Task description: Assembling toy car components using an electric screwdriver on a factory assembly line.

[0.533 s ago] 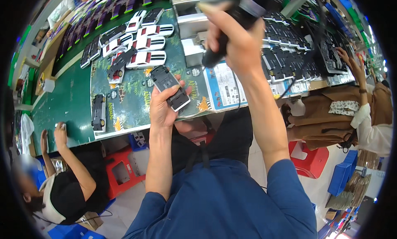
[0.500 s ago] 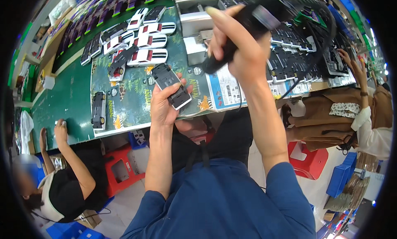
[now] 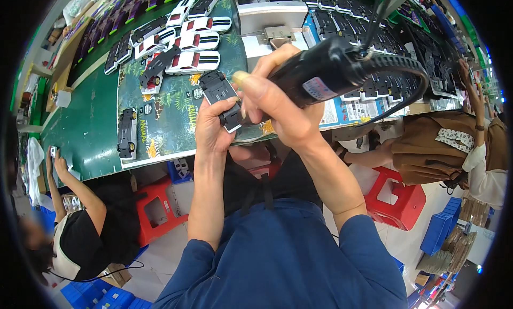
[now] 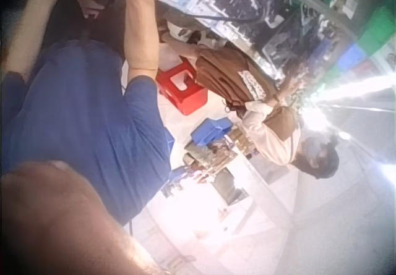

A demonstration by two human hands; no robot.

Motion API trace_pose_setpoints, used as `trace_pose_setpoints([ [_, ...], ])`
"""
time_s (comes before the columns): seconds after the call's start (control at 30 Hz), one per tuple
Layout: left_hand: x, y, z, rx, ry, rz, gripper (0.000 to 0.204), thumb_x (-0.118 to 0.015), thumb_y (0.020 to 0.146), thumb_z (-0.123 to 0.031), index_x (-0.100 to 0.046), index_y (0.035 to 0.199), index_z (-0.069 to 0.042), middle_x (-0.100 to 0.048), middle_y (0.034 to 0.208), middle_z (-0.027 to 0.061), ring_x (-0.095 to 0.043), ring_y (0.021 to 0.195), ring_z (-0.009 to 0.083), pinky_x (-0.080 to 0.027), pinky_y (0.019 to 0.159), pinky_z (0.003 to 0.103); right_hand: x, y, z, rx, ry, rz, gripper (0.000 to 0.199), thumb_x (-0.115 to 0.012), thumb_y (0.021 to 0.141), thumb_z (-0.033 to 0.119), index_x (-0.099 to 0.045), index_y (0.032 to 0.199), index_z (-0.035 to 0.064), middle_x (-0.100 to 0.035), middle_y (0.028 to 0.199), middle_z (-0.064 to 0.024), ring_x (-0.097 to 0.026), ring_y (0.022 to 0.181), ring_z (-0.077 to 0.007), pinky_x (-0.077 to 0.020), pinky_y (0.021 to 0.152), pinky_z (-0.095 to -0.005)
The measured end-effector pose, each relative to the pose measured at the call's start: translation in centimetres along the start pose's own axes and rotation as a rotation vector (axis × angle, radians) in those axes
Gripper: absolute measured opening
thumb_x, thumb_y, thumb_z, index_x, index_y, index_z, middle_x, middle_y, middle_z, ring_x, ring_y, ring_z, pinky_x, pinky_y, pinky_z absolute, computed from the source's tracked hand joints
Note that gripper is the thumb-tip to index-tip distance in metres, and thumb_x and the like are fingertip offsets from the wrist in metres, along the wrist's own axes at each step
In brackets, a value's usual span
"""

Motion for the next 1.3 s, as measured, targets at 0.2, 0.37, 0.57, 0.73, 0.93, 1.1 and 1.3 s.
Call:
trace_pose_setpoints([
  [0.2, 0.2, 0.3, 0.4, 0.079, -0.078, -0.020, 0.044, -0.060, 0.080, 0.011, -0.050, 0.121, -0.002, -0.063, 0.112, 0.0153, -0.067, 0.093, 0.0262, -0.057, 0.079, 0.041, -1.3, 0.2, -1.0, -0.094, 0.006, 0.072, 0.019, -0.071, 0.085, 0.001, -0.053, 0.082, 0.0034, -0.056, 0.061, -0.0055, -0.052, 0.048, -0.0087, -0.0447, 0.049, -0.0231],
  [0.37, 0.1, 0.0, 0.0, 0.121, -0.103, -0.082, 0.033, -0.062, 0.088, 0.003, -0.054, 0.120, -0.004, -0.066, 0.106, 0.0123, -0.067, 0.090, 0.0238, -0.057, 0.076, 0.039, -2.6, 0.3, -1.3, -0.028, -0.088, 0.235, 0.026, -0.069, 0.087, 0.011, -0.044, 0.083, 0.0061, -0.048, 0.062, -0.0047, -0.047, 0.044, -0.0120, -0.0451, 0.046, -0.0283],
  [0.57, -0.3, 0.0, -0.2, 0.094, -0.099, -0.069, 0.031, -0.062, 0.089, 0.001, -0.054, 0.119, -0.004, -0.066, 0.104, 0.0119, -0.067, 0.088, 0.0225, -0.056, 0.074, 0.038, -1.5, -0.3, -1.3, -0.072, 0.024, 0.081, 0.023, -0.069, 0.082, -0.005, -0.048, 0.082, 0.0038, -0.059, 0.067, -0.0078, -0.054, 0.058, -0.0100, -0.0466, 0.056, -0.0244],
  [0.73, -0.3, -0.1, -0.2, 0.093, -0.068, -0.049, 0.027, -0.063, 0.089, 0.001, -0.055, 0.115, -0.003, -0.066, 0.102, 0.0106, -0.067, 0.087, 0.0205, -0.056, 0.073, 0.037, -1.4, -0.8, -1.1, -0.096, 0.033, 0.056, 0.023, -0.068, 0.083, 0.000, -0.046, 0.081, 0.0045, -0.055, 0.065, -0.0085, -0.051, 0.053, -0.0113, -0.0490, 0.055, -0.0272],
  [0.93, -2.0, -1.6, -1.6, 0.105, 0.010, 0.010, 0.026, -0.062, 0.097, -0.025, -0.058, 0.113, -0.006, -0.067, 0.098, 0.0082, -0.067, 0.083, 0.0171, -0.056, 0.073, 0.034, -2.5, -1.3, 0.4, -0.011, 0.045, 0.167, 0.018, -0.061, 0.089, 0.019, -0.048, 0.091, 0.0072, -0.049, 0.067, -0.0032, -0.047, 0.048, -0.0126, -0.0457, 0.049, -0.0296],
  [1.1, -6.4, -2.0, -13.1, -0.196, 0.663, 0.208, 0.044, -0.047, 0.103, -0.047, -0.062, 0.110, -0.006, -0.066, 0.093, 0.0043, -0.064, 0.079, 0.0105, -0.051, 0.067, 0.025, -1.6, -0.9, 5.5, 0.164, 0.094, 0.142, 0.029, -0.061, 0.094, 0.035, -0.047, 0.097, 0.0095, -0.048, 0.069, 0.0009, -0.046, 0.047, -0.0078, -0.0443, 0.052, -0.0243],
  [1.3, 1.7, 2.7, -31.1, -0.427, 1.876, 0.106, 0.055, -0.079, 0.082, -0.033, -0.063, 0.124, -0.001, -0.070, 0.102, 0.0096, -0.063, 0.094, 0.0158, -0.050, 0.082, 0.028, 1.5, -2.2, 5.5, 0.100, 0.010, 0.097, 0.021, -0.055, 0.093, 0.024, -0.048, 0.098, 0.0050, -0.046, 0.069, -0.0028, -0.047, 0.047, -0.0114, -0.0450, 0.052, -0.0276],
])
Point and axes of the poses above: each hand's wrist, its own y-axis towards the middle knuckle, its own x-axis out of the back of the hand, z = x × y, the point moved 10 cm from there along y, towards the middle knuckle
